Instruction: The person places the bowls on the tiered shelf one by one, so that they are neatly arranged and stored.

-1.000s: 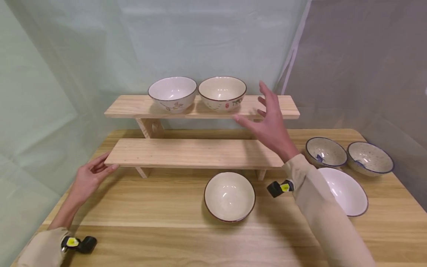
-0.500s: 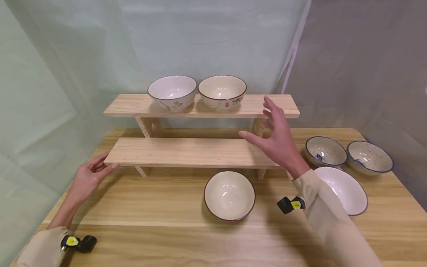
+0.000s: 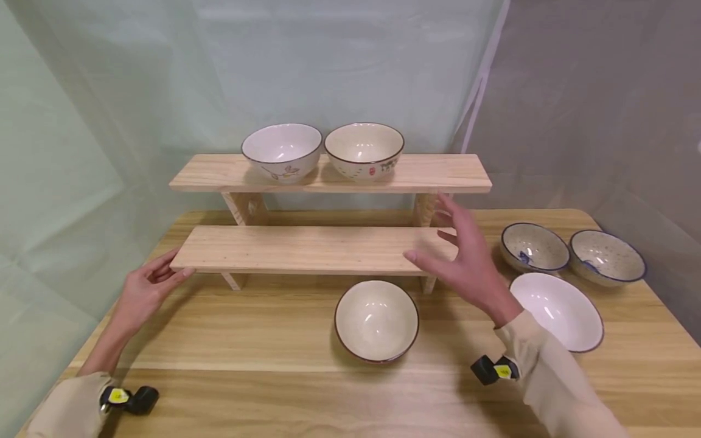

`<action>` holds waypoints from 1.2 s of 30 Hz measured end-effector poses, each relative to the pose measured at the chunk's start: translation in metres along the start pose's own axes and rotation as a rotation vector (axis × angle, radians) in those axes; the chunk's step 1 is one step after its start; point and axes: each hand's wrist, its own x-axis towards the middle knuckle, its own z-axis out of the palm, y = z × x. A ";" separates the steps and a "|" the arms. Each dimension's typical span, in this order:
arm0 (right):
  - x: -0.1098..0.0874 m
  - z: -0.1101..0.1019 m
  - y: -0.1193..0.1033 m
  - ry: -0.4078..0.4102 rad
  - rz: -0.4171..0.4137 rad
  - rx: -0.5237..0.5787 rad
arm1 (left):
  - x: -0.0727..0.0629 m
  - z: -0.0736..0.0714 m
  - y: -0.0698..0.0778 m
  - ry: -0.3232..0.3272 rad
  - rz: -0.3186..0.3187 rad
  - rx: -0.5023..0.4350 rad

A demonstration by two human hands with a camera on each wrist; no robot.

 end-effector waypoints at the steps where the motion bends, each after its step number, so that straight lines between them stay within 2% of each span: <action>1: -0.003 0.001 0.001 -0.005 -0.010 0.008 | 0.000 0.000 0.000 0.000 0.000 -0.003; 7: -0.020 0.008 0.004 -0.038 -0.053 0.038 | -0.001 0.000 0.000 0.000 0.004 0.002; 22: -0.056 0.016 0.014 -0.146 -0.049 0.069 | 0.000 -0.001 0.000 -0.007 -0.015 0.011; 36: -0.077 0.024 0.021 -0.144 -0.057 0.093 | -0.001 0.000 0.000 -0.003 -0.007 0.006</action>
